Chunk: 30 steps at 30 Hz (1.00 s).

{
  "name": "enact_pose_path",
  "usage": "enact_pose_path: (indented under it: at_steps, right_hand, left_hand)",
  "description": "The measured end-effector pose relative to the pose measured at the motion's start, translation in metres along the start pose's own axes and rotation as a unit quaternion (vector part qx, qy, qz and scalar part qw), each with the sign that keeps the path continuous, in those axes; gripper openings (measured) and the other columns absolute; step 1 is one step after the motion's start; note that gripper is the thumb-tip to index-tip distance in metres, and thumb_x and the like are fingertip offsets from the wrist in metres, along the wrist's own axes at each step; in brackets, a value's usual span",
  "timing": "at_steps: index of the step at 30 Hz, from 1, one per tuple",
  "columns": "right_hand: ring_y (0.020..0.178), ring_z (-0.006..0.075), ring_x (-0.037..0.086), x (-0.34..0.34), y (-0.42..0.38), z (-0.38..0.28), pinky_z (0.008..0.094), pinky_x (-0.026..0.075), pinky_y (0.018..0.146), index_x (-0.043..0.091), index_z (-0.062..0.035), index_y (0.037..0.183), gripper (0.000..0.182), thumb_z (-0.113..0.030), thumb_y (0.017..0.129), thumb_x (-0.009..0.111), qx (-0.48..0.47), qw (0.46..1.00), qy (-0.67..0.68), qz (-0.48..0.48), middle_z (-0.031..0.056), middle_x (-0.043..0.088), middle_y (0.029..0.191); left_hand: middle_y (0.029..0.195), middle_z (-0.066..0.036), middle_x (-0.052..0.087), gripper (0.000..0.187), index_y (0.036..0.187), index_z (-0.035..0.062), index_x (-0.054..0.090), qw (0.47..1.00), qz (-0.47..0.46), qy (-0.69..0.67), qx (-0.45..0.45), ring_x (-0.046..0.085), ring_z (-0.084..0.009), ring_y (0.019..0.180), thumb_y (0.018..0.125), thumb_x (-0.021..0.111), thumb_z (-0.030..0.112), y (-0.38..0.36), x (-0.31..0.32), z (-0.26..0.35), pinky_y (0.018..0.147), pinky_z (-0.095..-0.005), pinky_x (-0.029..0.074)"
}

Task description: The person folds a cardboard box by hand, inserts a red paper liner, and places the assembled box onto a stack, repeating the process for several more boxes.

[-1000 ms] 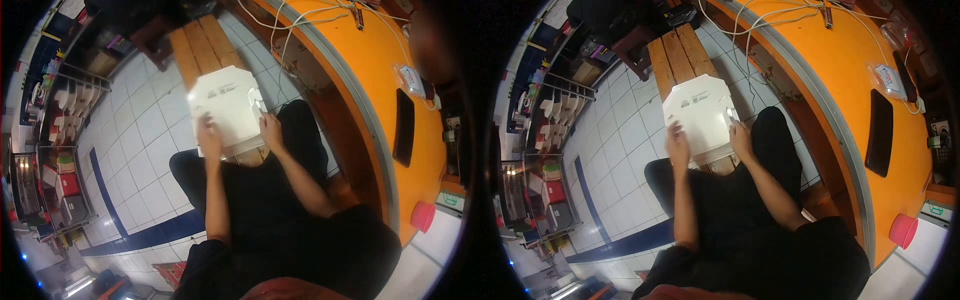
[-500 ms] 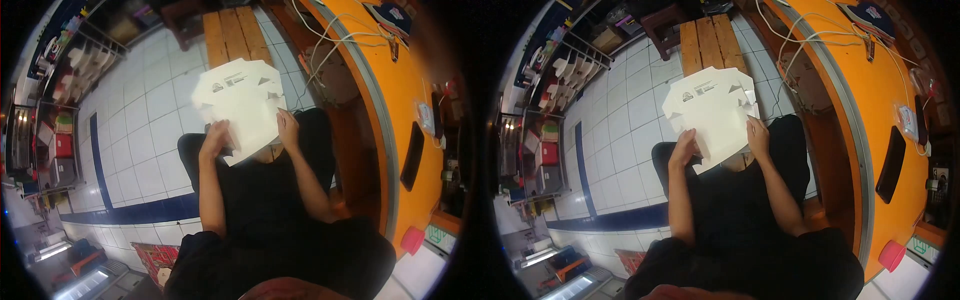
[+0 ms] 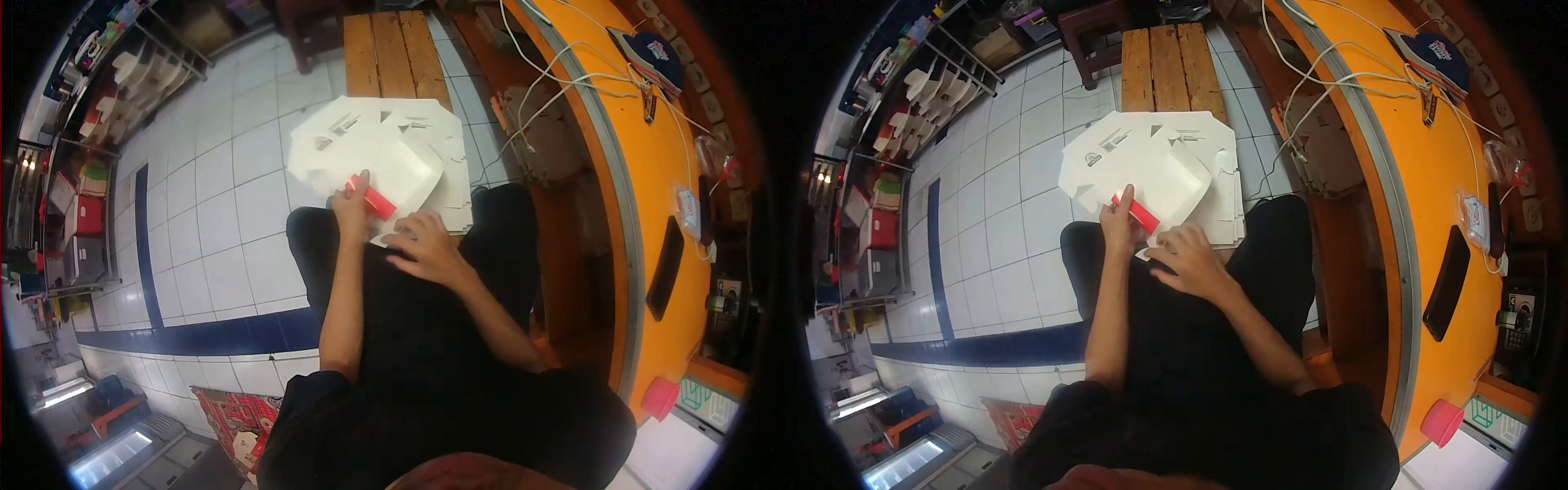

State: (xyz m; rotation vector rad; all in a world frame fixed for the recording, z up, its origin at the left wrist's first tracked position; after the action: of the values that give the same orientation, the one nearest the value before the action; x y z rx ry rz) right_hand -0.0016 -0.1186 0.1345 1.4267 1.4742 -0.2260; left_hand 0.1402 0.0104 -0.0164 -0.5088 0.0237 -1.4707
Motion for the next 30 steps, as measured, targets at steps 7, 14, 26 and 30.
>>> enact_pose_path:
  at_steps: [7, 14, 26, 30]
  right_hand:
    - [0.079, 0.0335, 0.061, 0.004, 0.001, 0.039, 0.0448, 0.046, 0.074, 0.063, -0.0051, 0.09, 0.011, -0.008, 0.087, 0.073, 0.198, 0.964, 0.033, 0.175, 0.0115, 0.062, 0.084]
    - [0.085, 0.0348, 0.06, 0.019, 0.01, 0.061, 0.0466, 0.048, 0.076, 0.061, -0.0041, 0.091, 0.009, -0.01, 0.092, 0.069, 0.251, 0.96, 0.014, 0.123, 0.0124, 0.062, 0.087]
    - [0.078, 0.0344, 0.069, 0.061, -0.015, 0.096, 0.044, 0.054, 0.07, 0.062, -0.0028, 0.097, 0.012, -0.01, 0.091, 0.069, 0.392, 0.898, 0.192, 0.06, 0.0171, 0.07, 0.088]
    - [0.083, 0.0352, 0.072, 0.07, -0.024, 0.101, 0.0449, 0.055, 0.076, 0.062, -0.0045, 0.108, 0.022, -0.011, 0.088, 0.068, 0.415, 0.887, 0.202, 0.017, 0.0166, 0.072, 0.089]
  left_hand:
    - [0.087, -0.002, 0.063, 0.037, 0.107, 0.0034, 0.059, 1.0, -0.001, 0.005, 0.026, 0.06, -0.0091, 0.067, 0.093, 0.079, 0.031, -0.013, 0.015, 0.006, 0.056, -0.0261, 0.049]
    - [0.084, -0.003, 0.064, 0.036, 0.1, 0.0027, 0.059, 0.995, -0.054, 0.082, 0.018, 0.06, -0.0089, 0.068, 0.092, 0.08, 0.031, -0.013, 0.025, 0.007, 0.055, -0.0256, 0.048]
    - [0.099, -0.005, 0.066, 0.039, 0.113, 0.0058, 0.064, 0.995, -0.066, 0.001, -0.069, 0.064, -0.0121, 0.082, 0.097, 0.071, 0.04, -0.001, 0.022, -0.018, 0.062, -0.0262, 0.053]
    - [0.096, -0.002, 0.067, 0.044, 0.116, 0.0031, 0.07, 0.998, -0.029, 0.036, -0.049, 0.063, -0.0112, 0.077, 0.099, 0.068, 0.043, 0.016, 0.002, -0.006, 0.062, -0.0279, 0.053]
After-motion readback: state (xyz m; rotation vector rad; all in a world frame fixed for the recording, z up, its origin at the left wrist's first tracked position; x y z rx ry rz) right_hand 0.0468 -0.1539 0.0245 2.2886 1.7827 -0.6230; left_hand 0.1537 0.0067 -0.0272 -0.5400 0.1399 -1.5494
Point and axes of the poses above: each hand's wrist, its own y-axis towards the middle knuckle, its own x-axis out of the palm, z = x × y, the point moved 10 cm from there along y, towards the middle knuckle
